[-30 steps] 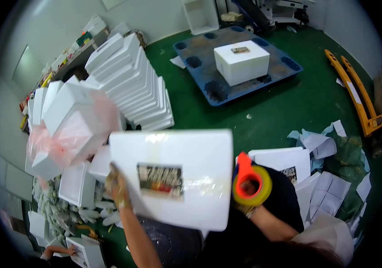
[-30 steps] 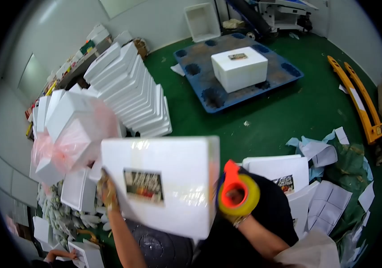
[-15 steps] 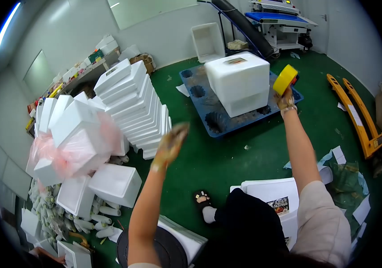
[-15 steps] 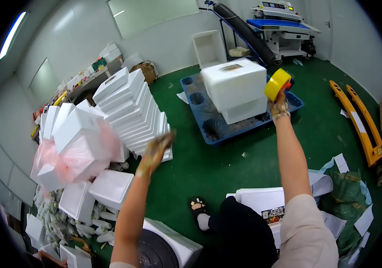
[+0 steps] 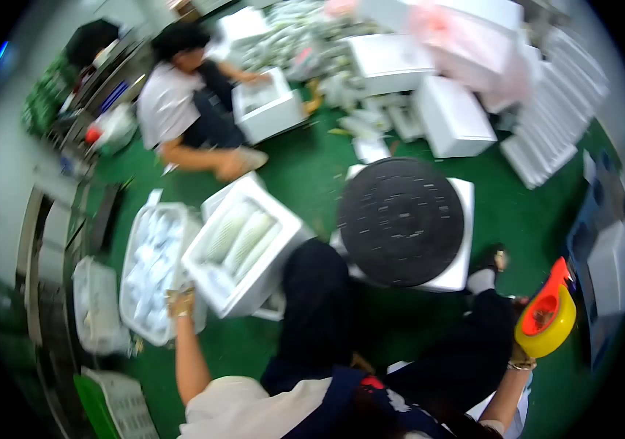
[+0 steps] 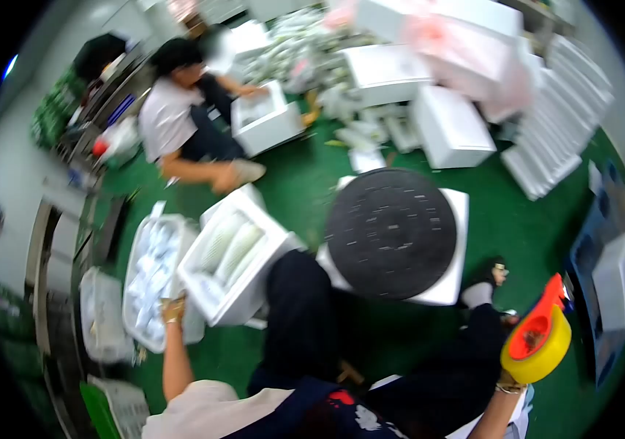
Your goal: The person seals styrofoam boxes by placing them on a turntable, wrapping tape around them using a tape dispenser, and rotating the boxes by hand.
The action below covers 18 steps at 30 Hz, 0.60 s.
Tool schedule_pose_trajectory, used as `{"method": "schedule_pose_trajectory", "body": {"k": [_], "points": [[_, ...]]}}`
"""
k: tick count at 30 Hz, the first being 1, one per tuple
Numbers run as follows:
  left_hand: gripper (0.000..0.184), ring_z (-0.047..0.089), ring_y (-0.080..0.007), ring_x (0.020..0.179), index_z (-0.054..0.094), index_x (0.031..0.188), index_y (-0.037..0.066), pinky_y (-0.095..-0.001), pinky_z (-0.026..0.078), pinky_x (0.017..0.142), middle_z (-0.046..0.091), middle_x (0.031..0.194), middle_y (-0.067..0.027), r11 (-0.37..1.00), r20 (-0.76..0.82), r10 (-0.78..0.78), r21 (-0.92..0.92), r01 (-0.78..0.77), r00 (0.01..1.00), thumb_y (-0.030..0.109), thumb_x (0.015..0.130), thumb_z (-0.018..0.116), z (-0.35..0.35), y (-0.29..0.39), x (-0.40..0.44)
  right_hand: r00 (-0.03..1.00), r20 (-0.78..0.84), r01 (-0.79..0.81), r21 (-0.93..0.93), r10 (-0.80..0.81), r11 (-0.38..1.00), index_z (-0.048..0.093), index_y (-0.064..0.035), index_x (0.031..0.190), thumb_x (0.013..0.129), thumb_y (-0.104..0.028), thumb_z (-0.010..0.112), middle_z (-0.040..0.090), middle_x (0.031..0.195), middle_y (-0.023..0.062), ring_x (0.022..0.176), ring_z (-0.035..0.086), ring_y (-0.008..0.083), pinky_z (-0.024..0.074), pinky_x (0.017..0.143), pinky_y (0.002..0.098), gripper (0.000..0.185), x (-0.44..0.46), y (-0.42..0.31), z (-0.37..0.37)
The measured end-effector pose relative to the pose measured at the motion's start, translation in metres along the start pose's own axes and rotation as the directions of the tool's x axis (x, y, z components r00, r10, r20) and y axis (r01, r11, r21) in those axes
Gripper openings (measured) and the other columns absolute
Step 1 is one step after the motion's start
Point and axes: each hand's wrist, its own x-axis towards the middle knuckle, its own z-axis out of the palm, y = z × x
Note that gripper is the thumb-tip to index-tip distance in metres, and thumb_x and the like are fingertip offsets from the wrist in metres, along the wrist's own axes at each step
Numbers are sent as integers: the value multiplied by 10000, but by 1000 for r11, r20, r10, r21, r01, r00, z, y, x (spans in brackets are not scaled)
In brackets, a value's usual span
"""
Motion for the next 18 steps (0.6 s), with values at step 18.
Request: {"method": "schedule_pose_trajectory", "body": {"k": [18], "points": [[369, 571, -228, 760, 614, 1050, -27, -374, 486, 684, 612, 864, -142, 435, 121, 690, -857, -275, 713, 247, 805, 638, -3, 251, 2, 943, -140, -164, -985, 303, 56, 681, -13, 957, 704, -341, 739, 670, 785, 79, 709, 617, 155, 496, 633, 308, 417, 259, 509, 214]]}}
